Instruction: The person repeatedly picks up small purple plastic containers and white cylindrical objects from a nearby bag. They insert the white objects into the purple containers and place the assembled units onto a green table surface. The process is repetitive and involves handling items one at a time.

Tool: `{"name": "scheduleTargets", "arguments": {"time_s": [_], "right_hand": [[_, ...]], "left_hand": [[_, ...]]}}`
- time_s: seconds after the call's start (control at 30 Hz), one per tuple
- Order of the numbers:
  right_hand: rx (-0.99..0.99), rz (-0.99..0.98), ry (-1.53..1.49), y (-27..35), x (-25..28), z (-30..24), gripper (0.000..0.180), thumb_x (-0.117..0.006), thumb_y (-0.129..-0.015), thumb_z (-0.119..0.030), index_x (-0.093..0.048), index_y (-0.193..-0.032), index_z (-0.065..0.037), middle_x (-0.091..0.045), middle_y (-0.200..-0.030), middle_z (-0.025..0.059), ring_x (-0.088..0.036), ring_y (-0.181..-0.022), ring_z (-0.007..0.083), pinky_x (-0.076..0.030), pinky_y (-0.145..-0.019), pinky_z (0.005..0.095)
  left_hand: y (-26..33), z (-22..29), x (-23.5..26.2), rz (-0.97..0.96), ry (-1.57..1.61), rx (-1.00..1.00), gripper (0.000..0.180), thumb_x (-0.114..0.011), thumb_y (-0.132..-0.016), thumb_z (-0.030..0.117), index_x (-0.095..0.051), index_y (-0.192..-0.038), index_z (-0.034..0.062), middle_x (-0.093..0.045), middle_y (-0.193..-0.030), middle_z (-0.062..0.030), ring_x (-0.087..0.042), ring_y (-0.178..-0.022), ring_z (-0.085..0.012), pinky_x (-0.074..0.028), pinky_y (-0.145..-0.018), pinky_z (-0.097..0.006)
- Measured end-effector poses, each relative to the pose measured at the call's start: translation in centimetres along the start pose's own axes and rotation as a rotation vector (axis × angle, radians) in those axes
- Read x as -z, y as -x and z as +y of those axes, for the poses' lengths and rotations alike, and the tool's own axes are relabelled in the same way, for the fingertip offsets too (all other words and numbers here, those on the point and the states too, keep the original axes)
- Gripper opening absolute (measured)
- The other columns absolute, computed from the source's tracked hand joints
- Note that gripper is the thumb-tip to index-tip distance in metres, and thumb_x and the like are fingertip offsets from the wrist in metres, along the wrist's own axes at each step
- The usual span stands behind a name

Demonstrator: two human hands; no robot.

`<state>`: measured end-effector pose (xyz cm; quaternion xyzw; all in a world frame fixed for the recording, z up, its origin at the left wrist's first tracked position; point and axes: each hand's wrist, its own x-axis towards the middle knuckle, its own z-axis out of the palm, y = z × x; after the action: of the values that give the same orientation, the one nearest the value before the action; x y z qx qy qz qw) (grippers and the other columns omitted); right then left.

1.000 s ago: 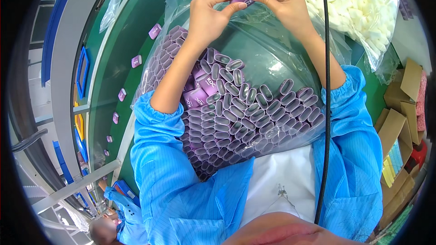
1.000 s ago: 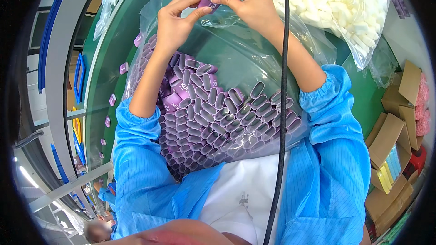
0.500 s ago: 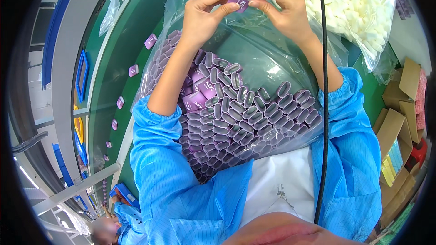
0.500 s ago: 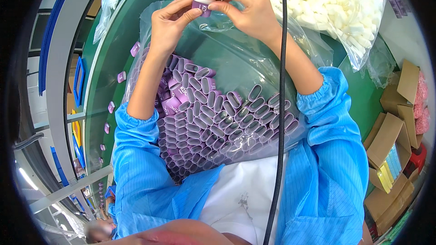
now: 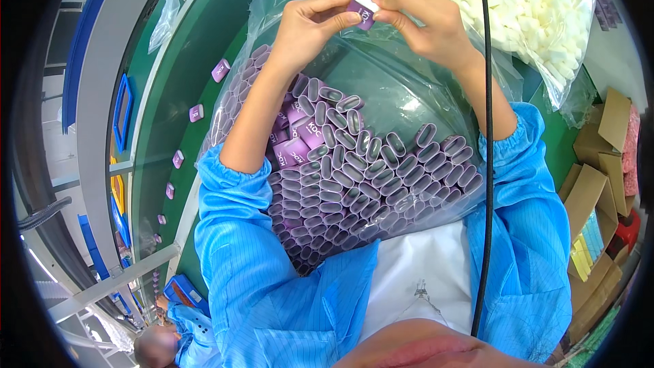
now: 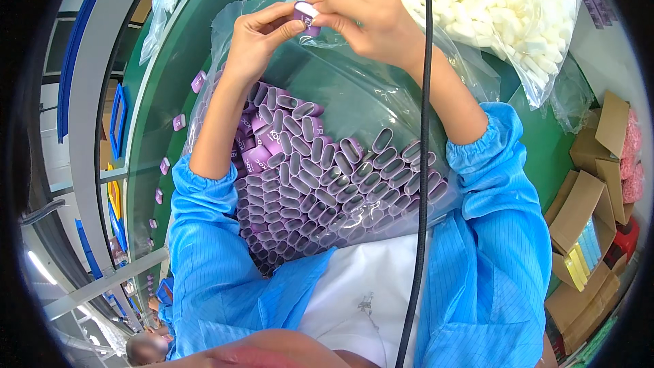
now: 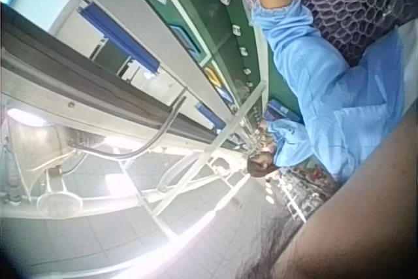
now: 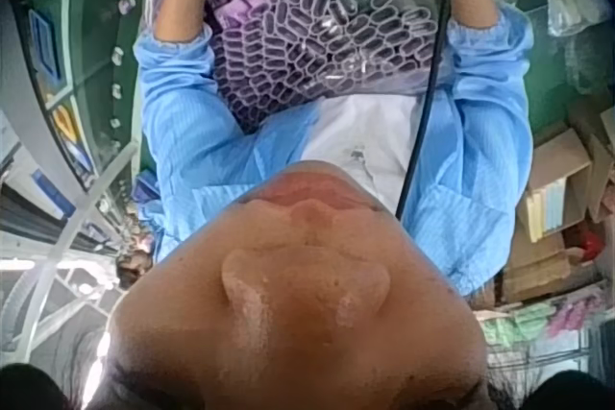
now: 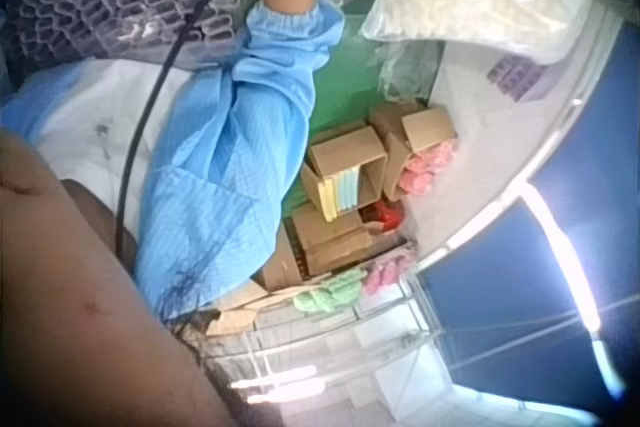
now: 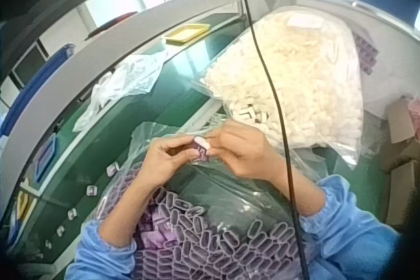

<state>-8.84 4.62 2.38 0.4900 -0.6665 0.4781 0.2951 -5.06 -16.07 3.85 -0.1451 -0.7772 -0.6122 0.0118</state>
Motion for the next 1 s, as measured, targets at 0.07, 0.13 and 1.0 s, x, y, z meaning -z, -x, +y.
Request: {"name": "scheduleTargets", "arguments": {"time_s": [0.07,0.13,1.0], "right_hand": [[0.116,-0.024,0.146,-0.1,0.1,-0.1,0.013,-0.068,-0.080,-0.002,-0.067,-0.092,0.001,-0.068,-0.088,0.0092,-0.065,-0.073,0.0197,-0.052,-0.065,0.0286],[-0.025,0.036,0.024,0.0,-0.2,-0.5,0.013,-0.068,-0.080,-0.002,-0.066,-0.092,0.000,-0.067,-0.087,0.0096,-0.064,-0.073,0.0216,-0.051,-0.065,0.0298],[-0.496,0.079,0.769,2.4,2.0,6.6,0.012,-0.061,-0.084,-0.010,-0.063,-0.083,0.002,-0.060,-0.082,0.0206,-0.061,-0.074,0.0340,-0.050,-0.069,0.0415]], "left_hand": [[-0.4,0.2,0.6,-0.023,-0.070,-0.039,0.026,-0.072,-0.080,0.006,-0.070,-0.105,0.0013,-0.068,-0.098,-0.0070,-0.063,-0.088,-0.0139,-0.050,-0.082,-0.027],[-0.6,0.3,0.8,-0.027,-0.122,-0.081,0.025,-0.073,-0.078,0.008,-0.071,-0.103,0.0028,-0.069,-0.097,-0.0073,-0.064,-0.085,-0.0143,-0.049,-0.082,-0.028],[-0.8,-6.9,18.1,0.439,-0.781,0.344,0.037,-0.064,-0.085,0.028,-0.067,-0.112,0.0025,-0.069,-0.105,-0.0152,-0.066,-0.094,-0.0249,-0.048,-0.086,-0.033]]}}
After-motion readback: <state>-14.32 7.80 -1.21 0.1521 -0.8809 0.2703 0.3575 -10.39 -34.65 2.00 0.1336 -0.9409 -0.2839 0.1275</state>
